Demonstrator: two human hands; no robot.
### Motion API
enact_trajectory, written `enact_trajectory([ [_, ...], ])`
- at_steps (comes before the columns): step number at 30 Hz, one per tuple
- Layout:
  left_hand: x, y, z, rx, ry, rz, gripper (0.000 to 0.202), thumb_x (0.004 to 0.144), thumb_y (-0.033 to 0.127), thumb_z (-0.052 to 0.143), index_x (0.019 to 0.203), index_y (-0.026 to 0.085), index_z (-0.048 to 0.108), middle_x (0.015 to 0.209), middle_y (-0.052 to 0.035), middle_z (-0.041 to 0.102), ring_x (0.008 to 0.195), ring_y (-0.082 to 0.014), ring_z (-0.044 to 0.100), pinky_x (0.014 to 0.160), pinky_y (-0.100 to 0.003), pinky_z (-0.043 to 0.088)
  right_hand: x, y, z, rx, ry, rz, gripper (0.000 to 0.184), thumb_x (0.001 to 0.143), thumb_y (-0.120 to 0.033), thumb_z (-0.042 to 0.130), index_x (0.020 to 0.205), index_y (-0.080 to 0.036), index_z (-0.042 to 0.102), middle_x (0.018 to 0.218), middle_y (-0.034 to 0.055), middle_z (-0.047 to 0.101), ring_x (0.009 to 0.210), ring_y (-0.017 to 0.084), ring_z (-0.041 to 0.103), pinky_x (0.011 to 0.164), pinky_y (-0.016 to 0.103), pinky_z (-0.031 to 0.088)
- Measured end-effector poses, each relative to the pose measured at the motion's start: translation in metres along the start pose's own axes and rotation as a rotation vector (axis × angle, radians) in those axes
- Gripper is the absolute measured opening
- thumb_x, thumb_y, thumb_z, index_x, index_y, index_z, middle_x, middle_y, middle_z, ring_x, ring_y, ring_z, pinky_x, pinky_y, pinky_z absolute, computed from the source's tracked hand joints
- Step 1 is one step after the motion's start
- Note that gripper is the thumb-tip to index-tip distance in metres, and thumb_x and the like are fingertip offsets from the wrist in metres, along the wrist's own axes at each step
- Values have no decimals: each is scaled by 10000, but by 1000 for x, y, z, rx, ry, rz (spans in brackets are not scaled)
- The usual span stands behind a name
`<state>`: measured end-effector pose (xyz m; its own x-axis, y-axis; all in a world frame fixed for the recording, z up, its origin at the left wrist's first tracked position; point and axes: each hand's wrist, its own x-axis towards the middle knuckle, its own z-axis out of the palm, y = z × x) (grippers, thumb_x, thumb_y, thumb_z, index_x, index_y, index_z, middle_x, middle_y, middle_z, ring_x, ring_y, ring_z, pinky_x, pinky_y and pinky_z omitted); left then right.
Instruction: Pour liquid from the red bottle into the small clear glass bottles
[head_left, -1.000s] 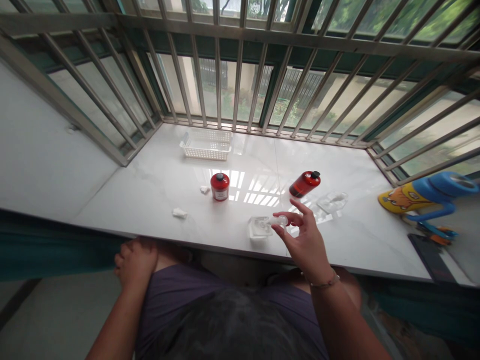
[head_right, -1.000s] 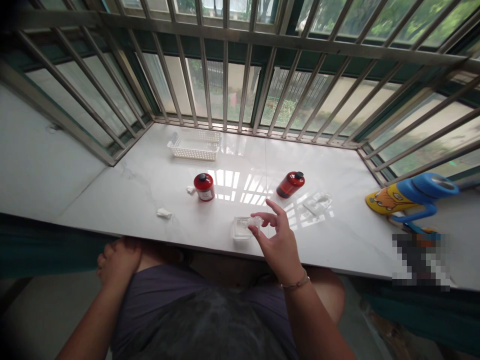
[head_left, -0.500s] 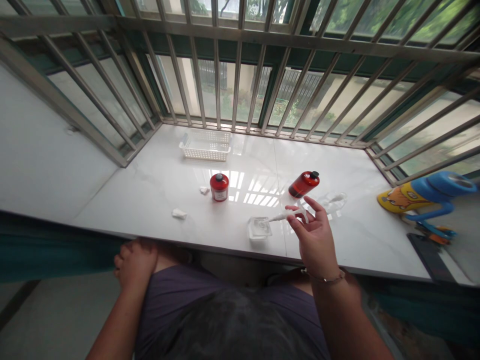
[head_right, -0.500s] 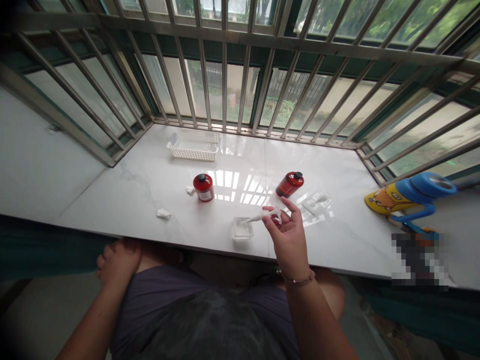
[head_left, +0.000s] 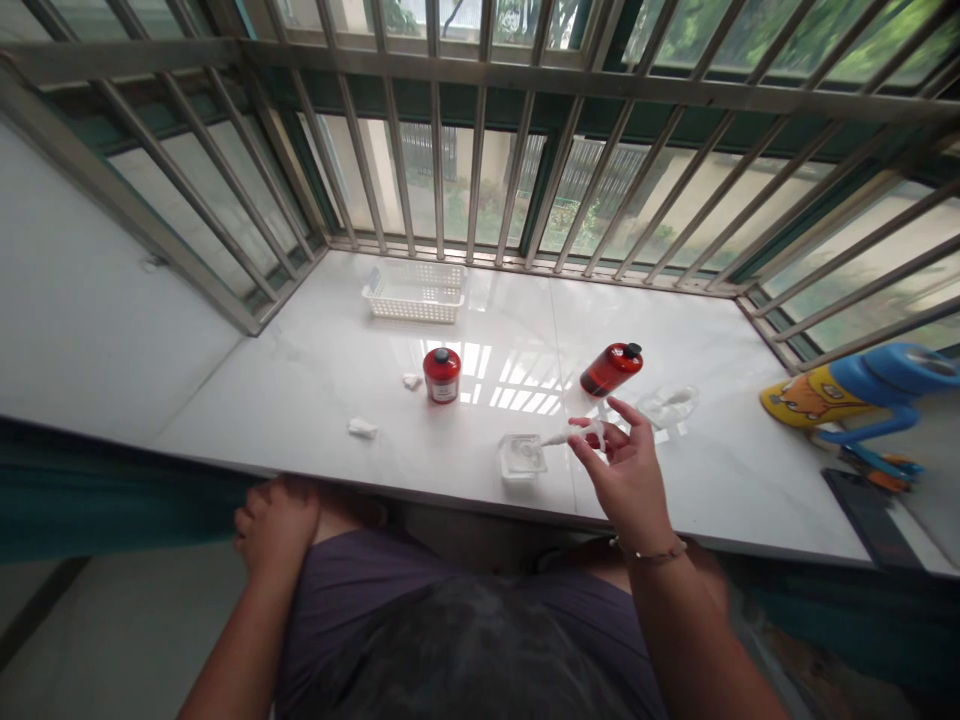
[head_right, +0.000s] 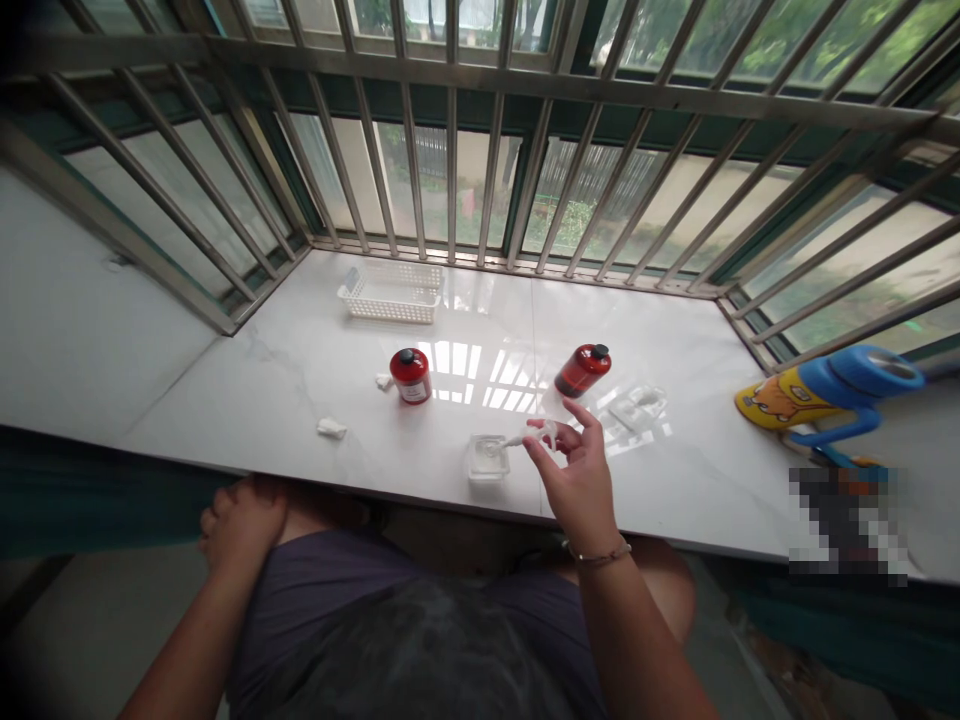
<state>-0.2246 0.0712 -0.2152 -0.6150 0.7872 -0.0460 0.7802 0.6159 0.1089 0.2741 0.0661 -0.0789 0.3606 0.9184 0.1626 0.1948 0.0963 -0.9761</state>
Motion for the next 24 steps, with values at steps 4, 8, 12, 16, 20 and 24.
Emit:
enact_trajectory([
  [4, -1, 0, -1, 0, -11, 3, 791, 995, 682, 425, 1593, 174, 528, 1586, -290, 476, 1429, -549, 464, 1093, -721, 474, -4, -13, 3, -97, 29, -126, 740, 937, -413, 855, 1541, -265, 456, 1208, 103, 801, 984, 237, 746, 942, 460, 585],
  [8, 0, -2, -2, -22, -22, 7, 776, 1000, 674, 427, 1599, 189, 516, 1579, -283, 480, 1434, -544, 458, 1096, -716, 470, -17, -29, 26, -171, -5, -348, 688, 977, -314, 826, 1552, -288, 450, 1238, 91, 781, 1119, 269, 749, 987, 483, 584],
  [12, -2, -3, -4, -8, -24, 23, 745, 1011, 666, 420, 1576, 194, 532, 1535, -278, 510, 1407, -535, 482, 1080, -690, 485, -32, -31, 78, -302, -233, -701, 581, 1038, -159, 719, 1549, -318, 493, 1296, 77, 773, 1086, 242, 720, 965, 441, 576],
  [16, -5, -3, -5, 26, 13, 49, 687, 1022, 636, 435, 1507, 175, 589, 1471, -278, 546, 1352, -520, 517, 1042, -657, 503, -43, -23, 152, -548, -547, -1116, 401, 1110, -131, 560, 1484, -276, 579, 1327, 68, 779, 991, 231, 688, 854, 406, 520],
  [20, -7, -5, -3, 41, 38, 63, 613, 1032, 599, 465, 1481, 208, 610, 1417, -250, 577, 1319, -493, 534, 1020, -634, 508, -52, -20, 225, -736, -709, -1160, 319, 1163, -234, 481, 1467, -239, 576, 1261, 75, 771, 927, 231, 640, 768, 403, 467],
  [24, -8, -7, -1, 56, 65, 68, 600, 1027, 578, 505, 1489, 206, 595, 1450, -245, 555, 1323, -482, 524, 1017, -610, 513, -53, -19, 280, -845, -820, -1095, 356, 1186, -274, 389, 1519, -247, 513, 1234, 95, 732, 1000, 266, 626, 829, 434, 468],
])
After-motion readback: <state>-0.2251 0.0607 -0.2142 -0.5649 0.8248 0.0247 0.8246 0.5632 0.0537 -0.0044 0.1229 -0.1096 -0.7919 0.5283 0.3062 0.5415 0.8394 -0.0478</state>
